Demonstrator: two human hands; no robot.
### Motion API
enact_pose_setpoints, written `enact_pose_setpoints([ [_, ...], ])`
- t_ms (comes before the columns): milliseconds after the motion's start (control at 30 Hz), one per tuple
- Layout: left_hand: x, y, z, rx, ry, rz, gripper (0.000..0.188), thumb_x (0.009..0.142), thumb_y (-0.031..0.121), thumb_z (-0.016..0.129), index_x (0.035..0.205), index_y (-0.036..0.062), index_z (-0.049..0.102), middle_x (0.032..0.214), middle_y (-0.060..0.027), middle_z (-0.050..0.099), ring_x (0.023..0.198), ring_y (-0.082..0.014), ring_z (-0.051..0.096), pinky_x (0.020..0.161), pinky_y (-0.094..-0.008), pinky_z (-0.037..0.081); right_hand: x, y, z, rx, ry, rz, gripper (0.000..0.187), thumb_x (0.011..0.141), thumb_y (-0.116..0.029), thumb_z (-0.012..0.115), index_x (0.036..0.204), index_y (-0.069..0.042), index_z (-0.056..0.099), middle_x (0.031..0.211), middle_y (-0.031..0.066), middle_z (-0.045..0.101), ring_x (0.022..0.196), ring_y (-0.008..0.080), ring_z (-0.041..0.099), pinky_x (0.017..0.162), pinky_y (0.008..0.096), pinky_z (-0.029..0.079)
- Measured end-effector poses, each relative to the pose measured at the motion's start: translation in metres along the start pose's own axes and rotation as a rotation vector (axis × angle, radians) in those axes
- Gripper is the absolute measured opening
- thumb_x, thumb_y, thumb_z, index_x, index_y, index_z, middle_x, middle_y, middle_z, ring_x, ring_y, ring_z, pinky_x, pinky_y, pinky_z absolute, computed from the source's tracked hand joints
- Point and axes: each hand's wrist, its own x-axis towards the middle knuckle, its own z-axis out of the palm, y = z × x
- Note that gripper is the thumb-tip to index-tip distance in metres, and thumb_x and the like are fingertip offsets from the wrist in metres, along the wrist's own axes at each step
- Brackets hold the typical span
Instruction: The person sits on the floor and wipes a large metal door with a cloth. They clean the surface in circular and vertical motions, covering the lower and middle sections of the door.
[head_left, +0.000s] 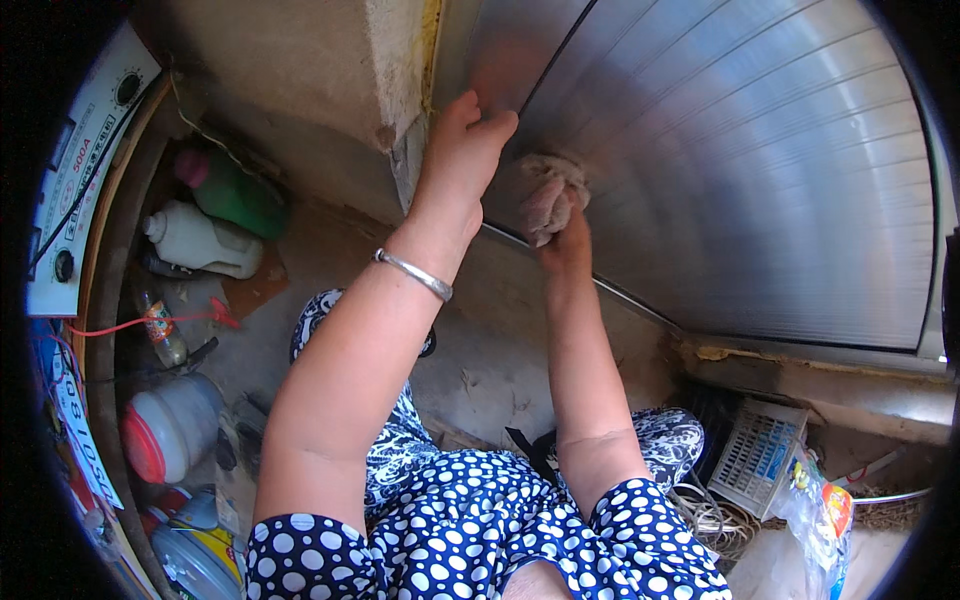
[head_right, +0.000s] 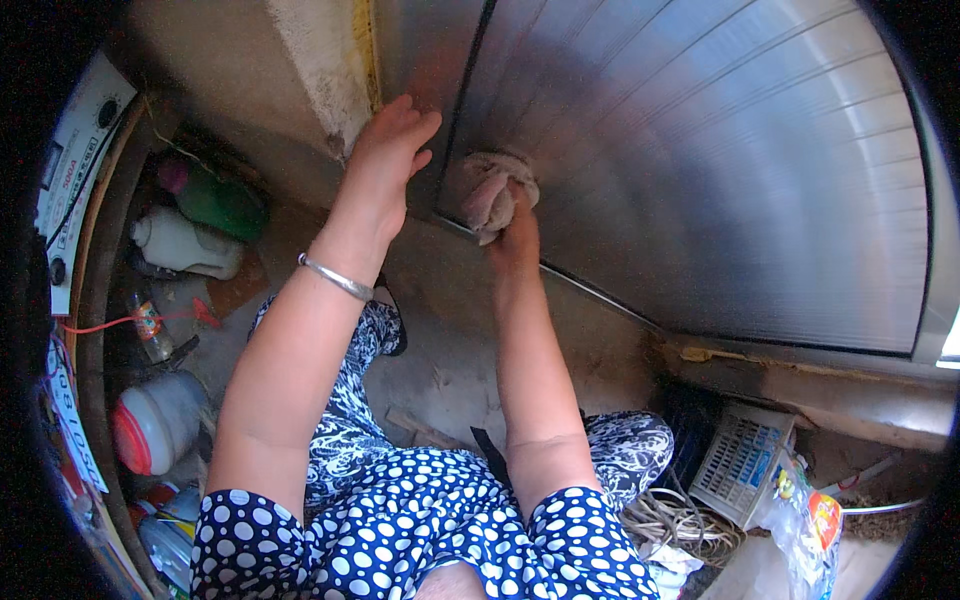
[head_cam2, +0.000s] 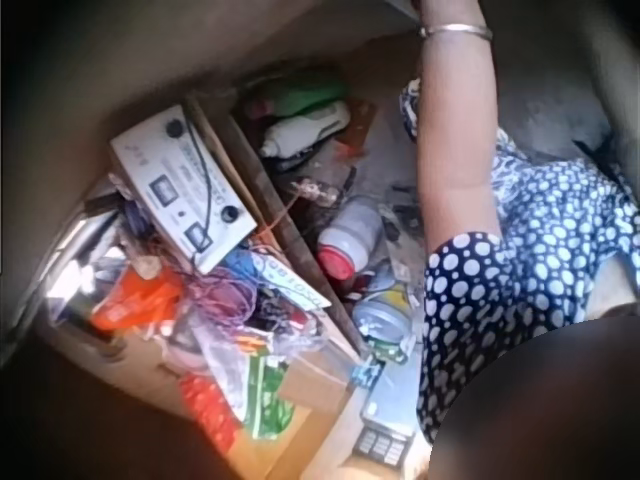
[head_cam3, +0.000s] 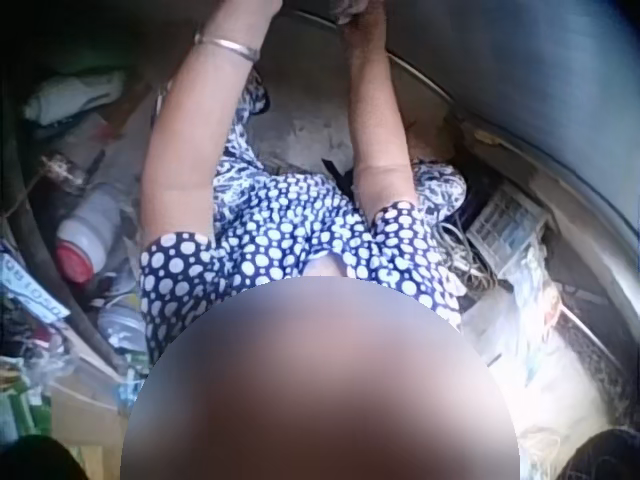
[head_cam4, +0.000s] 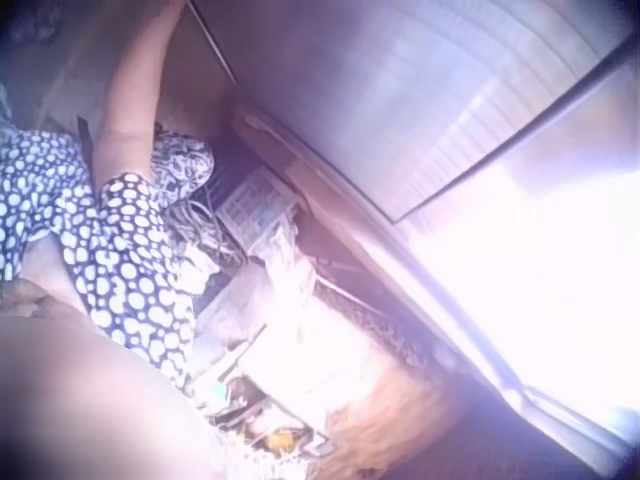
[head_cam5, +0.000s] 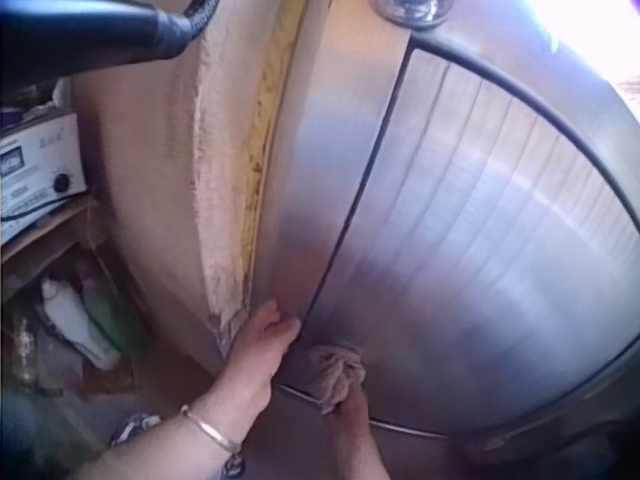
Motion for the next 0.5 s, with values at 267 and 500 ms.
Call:
enact_pose_setpoints([
  [267, -0.008, 0.005, 0.000, -0.020, 0.001, -0.023, 0.067, 0.086, 0.021, 0.063, 0.140, 0.0002, 0.030, 0.138, -0.0154, 0.038, 0.123, -0.0205, 0.041, 0.099, -0.0331, 0.034, 0.038, 0.071, -0.043, -0.147, 0.247, 0.275, 0.037, 0.093, -0.025, 0.048, 0.123, -0.005, 0.049, 0.118, 0.0121, 0.057, 0.109, 0.0277, 0.056, 0.089, 0.0418, 0.047],
  [500, -0.012, 0.007, 0.000, -0.035, -0.019, -0.036, 0.064, 0.087, 0.021, 0.061, 0.141, 0.0022, 0.030, 0.138, -0.0143, 0.037, 0.122, -0.0208, 0.041, 0.099, -0.0340, 0.035, 0.070, 0.118, -0.100, -0.123, 0.437, 0.371, 0.027, 0.091, -0.026, 0.052, 0.113, -0.012, 0.052, 0.104, 0.0094, 0.061, 0.093, 0.0259, 0.061, 0.070, 0.0392, 0.054],
])
